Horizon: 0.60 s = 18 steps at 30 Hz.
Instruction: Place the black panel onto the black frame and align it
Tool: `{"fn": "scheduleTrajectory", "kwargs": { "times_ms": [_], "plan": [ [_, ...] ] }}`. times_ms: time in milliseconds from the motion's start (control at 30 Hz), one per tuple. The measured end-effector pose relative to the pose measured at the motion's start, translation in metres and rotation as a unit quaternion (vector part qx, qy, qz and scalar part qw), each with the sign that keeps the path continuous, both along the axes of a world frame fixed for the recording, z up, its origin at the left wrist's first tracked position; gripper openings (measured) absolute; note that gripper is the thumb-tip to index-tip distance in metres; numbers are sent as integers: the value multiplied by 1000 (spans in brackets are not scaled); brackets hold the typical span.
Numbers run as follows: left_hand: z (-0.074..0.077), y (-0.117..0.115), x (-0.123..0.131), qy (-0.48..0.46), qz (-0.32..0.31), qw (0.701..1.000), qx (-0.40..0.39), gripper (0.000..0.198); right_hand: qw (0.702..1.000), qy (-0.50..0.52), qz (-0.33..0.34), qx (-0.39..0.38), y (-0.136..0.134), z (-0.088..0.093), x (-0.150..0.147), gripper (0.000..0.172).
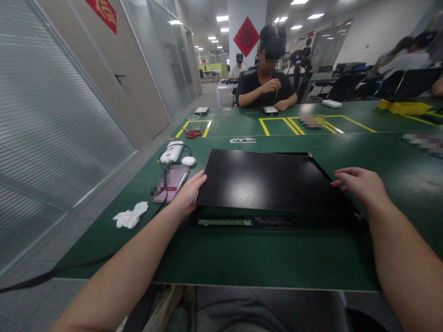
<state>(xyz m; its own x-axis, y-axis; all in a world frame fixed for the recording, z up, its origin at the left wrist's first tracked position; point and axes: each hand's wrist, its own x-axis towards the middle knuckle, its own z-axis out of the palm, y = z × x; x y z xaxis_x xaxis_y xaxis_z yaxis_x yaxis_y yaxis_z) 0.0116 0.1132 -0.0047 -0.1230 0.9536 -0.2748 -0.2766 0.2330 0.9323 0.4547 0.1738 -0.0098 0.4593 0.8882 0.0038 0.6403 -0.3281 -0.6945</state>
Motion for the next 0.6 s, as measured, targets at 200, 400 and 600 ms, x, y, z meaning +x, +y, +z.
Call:
{"fn": "scheduleTrajectory", "kwargs": {
  "times_ms": [200,400,600],
  "plan": [
    [6,-3,5,27,10,999,-23,46,998,-58,-8,-30,-2,7,-7,28],
    [2,-1,3,22,9,1000,-15,46,996,-79,-6,-36,-4,9,-10,29],
    [1,-1,3,11,11,1000,-12,41,995,-91,-4,-45,-2,6,-7,29]
  ]
}}
